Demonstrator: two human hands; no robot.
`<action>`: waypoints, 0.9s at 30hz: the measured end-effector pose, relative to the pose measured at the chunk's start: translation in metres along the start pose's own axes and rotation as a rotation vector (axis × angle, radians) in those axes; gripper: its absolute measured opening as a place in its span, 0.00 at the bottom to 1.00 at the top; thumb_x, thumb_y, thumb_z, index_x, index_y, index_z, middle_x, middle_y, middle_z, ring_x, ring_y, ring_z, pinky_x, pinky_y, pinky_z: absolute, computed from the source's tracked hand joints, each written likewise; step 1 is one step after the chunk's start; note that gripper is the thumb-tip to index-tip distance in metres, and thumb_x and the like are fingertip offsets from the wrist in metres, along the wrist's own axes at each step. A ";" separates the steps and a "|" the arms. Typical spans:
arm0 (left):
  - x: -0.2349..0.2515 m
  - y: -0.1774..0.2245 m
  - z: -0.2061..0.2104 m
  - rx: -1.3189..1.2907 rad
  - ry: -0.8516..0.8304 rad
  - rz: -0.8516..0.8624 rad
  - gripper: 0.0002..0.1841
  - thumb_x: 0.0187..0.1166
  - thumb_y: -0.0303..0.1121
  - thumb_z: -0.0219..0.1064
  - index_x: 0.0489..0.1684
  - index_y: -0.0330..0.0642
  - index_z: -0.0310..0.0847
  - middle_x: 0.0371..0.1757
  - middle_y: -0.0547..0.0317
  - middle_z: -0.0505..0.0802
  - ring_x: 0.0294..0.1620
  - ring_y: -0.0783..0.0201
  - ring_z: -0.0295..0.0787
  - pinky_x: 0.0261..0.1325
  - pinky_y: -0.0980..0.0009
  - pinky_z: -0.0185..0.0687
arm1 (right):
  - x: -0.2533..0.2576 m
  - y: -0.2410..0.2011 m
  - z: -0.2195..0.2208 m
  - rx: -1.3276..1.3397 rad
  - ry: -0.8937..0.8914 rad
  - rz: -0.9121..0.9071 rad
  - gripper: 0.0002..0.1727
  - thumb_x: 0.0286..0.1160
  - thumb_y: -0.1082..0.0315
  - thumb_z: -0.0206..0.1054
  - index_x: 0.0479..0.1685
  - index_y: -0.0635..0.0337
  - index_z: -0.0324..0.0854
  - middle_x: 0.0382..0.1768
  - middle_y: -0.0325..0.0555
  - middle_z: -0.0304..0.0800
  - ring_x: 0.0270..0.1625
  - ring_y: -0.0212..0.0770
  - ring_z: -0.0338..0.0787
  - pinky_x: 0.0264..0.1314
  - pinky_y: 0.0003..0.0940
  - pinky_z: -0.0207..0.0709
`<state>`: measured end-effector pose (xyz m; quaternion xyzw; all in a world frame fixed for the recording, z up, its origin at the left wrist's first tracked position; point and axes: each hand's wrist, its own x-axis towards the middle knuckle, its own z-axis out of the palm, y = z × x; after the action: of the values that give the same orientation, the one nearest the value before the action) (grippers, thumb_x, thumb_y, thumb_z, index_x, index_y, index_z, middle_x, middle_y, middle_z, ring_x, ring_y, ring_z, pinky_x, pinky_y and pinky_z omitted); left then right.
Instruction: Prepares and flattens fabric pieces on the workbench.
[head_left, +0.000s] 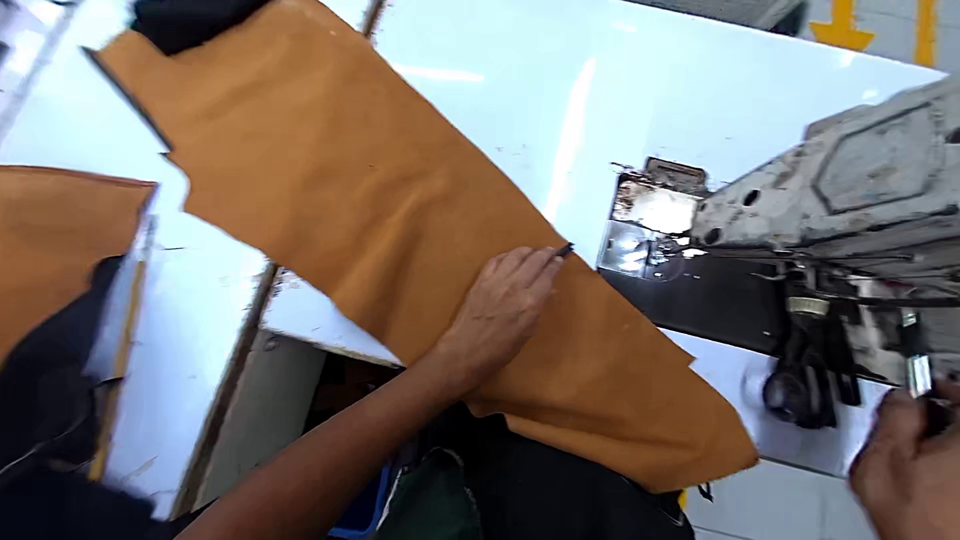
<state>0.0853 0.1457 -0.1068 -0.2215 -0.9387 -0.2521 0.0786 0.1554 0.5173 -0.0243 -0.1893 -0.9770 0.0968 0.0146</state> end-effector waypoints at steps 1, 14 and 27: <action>-0.001 -0.002 0.000 -0.002 -0.004 -0.002 0.19 0.92 0.39 0.55 0.73 0.42 0.82 0.76 0.53 0.86 0.77 0.52 0.81 0.79 0.54 0.74 | -0.027 0.003 -0.005 0.045 -0.053 -0.046 0.29 0.92 0.57 0.47 0.77 0.77 0.65 0.47 0.76 0.84 0.45 0.70 0.87 0.47 0.68 0.79; -0.011 -0.002 -0.005 -0.051 -0.021 -0.012 0.19 0.91 0.38 0.56 0.69 0.36 0.83 0.74 0.41 0.85 0.84 0.47 0.74 0.88 0.58 0.67 | -0.036 -0.151 0.051 0.366 -0.069 -0.545 0.22 0.90 0.61 0.59 0.79 0.47 0.79 0.54 0.41 0.93 0.38 0.35 0.91 0.36 0.38 0.86; -0.015 -0.019 -0.009 -0.214 0.017 0.044 0.15 0.86 0.40 0.65 0.50 0.36 0.88 0.72 0.39 0.84 0.83 0.48 0.75 0.83 0.62 0.73 | -0.046 -0.143 0.053 0.375 -0.001 -0.661 0.21 0.88 0.64 0.60 0.77 0.48 0.82 0.62 0.41 0.93 0.47 0.34 0.95 0.43 0.36 0.89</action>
<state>0.0905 0.1208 -0.1115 -0.2470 -0.9007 -0.3509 0.0681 0.1425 0.3602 -0.0483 0.1419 -0.9507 0.2643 0.0788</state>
